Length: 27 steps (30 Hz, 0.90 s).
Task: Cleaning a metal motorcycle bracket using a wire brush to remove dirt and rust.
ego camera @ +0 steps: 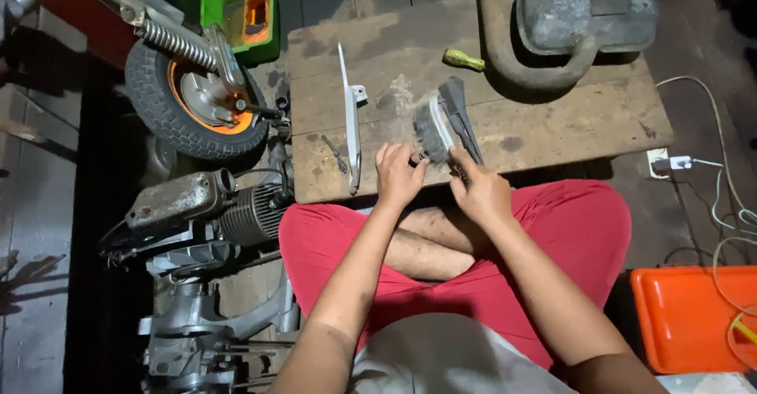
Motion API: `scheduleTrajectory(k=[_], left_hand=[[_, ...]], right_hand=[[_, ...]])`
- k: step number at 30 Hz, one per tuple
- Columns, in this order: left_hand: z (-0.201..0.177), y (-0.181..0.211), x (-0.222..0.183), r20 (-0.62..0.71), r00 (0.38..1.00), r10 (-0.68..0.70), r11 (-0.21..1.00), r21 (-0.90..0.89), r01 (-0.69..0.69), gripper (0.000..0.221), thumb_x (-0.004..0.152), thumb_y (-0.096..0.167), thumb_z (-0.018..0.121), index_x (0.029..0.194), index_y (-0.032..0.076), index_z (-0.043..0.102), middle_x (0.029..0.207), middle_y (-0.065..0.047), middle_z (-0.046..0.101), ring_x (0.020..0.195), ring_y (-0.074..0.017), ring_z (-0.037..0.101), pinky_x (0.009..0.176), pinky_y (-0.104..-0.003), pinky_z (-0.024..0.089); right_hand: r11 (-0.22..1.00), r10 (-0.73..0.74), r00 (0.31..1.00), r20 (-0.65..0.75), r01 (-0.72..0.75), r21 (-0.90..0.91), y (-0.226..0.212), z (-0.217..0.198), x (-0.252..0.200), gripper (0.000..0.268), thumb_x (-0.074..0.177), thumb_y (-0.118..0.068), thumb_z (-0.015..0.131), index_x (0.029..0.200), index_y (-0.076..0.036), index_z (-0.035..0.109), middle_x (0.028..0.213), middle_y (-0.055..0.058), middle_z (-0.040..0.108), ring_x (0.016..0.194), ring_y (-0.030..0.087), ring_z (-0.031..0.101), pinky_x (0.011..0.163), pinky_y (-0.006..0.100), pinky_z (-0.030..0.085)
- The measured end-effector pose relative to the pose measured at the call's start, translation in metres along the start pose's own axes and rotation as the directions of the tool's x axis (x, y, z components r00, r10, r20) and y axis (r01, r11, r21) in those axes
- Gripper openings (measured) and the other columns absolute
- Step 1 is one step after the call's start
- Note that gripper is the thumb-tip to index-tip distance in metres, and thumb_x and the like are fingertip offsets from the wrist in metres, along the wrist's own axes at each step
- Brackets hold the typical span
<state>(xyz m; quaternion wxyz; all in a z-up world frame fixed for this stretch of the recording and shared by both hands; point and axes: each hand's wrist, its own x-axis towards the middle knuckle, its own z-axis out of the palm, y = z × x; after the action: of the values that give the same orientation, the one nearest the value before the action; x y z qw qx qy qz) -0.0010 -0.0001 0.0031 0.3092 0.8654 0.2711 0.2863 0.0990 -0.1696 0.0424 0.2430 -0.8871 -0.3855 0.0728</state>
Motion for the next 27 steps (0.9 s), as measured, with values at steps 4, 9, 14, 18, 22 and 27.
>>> scheduleTrajectory(k=[4,9,14,18,22,27], left_hand=[[0.006,-0.010,0.001,-0.028,0.998,0.051,0.998,0.033,-0.050,0.031,0.076,0.020,0.086,0.080,0.016,0.056,0.082,-0.006,0.070,0.104,-0.0272,0.068,0.114,-0.050,0.034],[0.003,-0.008,0.001,-0.021,0.999,0.037,0.999,0.026,-0.036,0.031,0.076,0.021,0.086,0.079,0.016,0.055,0.081,-0.006,0.070,0.104,-0.0277,0.068,0.115,-0.051,0.034],[0.002,-0.004,-0.001,-0.009,1.000,0.010,1.000,0.015,-0.010,0.028,0.079,0.018,0.084,0.078,0.015,0.056,0.080,-0.005,0.070,0.103,-0.0268,0.068,0.116,-0.051,0.032],[-0.001,-0.002,0.000,0.006,1.000,0.019,0.999,0.042,-0.019,0.029,0.079,0.020,0.084,0.079,0.015,0.056,0.081,-0.005,0.069,0.106,-0.0266,0.067,0.117,-0.051,0.032],[0.005,-0.008,-0.001,-0.007,1.000,0.025,0.997,0.072,-0.024,0.030,0.077,0.021,0.085,0.080,0.016,0.056,0.081,-0.003,0.070,0.108,-0.0242,0.067,0.117,-0.049,0.033],[-0.004,0.000,-0.001,0.036,0.999,-0.010,0.998,0.055,0.008,0.028,0.081,0.020,0.083,0.079,0.016,0.056,0.079,-0.002,0.069,0.106,-0.0237,0.067,0.117,-0.050,0.033]], right_hand=[[0.999,0.031,0.999,-0.009,-0.031,-0.041,-0.002,0.001,0.003,0.055,0.089,-0.032,0.059,0.143,-0.038,0.054,0.094,0.017,0.074,0.086,0.042,0.075,0.077,0.055,0.060],[0.993,0.119,0.992,0.042,-0.120,0.016,0.000,0.009,0.004,0.054,0.088,-0.034,0.060,0.141,-0.042,0.055,0.097,0.014,0.076,0.092,0.040,0.074,0.081,0.055,0.059],[0.989,0.131,0.989,0.067,-0.136,0.061,-0.004,0.004,0.003,0.058,0.086,-0.033,0.061,0.142,-0.043,0.054,0.097,0.017,0.076,0.093,0.044,0.073,0.083,0.056,0.058],[0.978,0.198,0.974,0.109,-0.203,0.038,-0.008,-0.005,0.003,0.057,0.086,-0.034,0.061,0.141,-0.047,0.055,0.099,0.015,0.077,0.096,0.041,0.074,0.086,0.053,0.058],[0.953,0.238,0.964,0.115,-0.255,0.163,-0.011,-0.009,0.006,0.060,0.084,-0.032,0.064,0.141,-0.049,0.055,0.097,0.015,0.077,0.100,0.040,0.073,0.089,0.051,0.057],[0.954,0.266,0.947,0.183,-0.285,0.090,-0.015,-0.013,0.005,0.058,0.084,-0.036,0.059,0.140,-0.050,0.055,0.105,0.014,0.078,0.102,0.040,0.073,0.091,0.051,0.057]])
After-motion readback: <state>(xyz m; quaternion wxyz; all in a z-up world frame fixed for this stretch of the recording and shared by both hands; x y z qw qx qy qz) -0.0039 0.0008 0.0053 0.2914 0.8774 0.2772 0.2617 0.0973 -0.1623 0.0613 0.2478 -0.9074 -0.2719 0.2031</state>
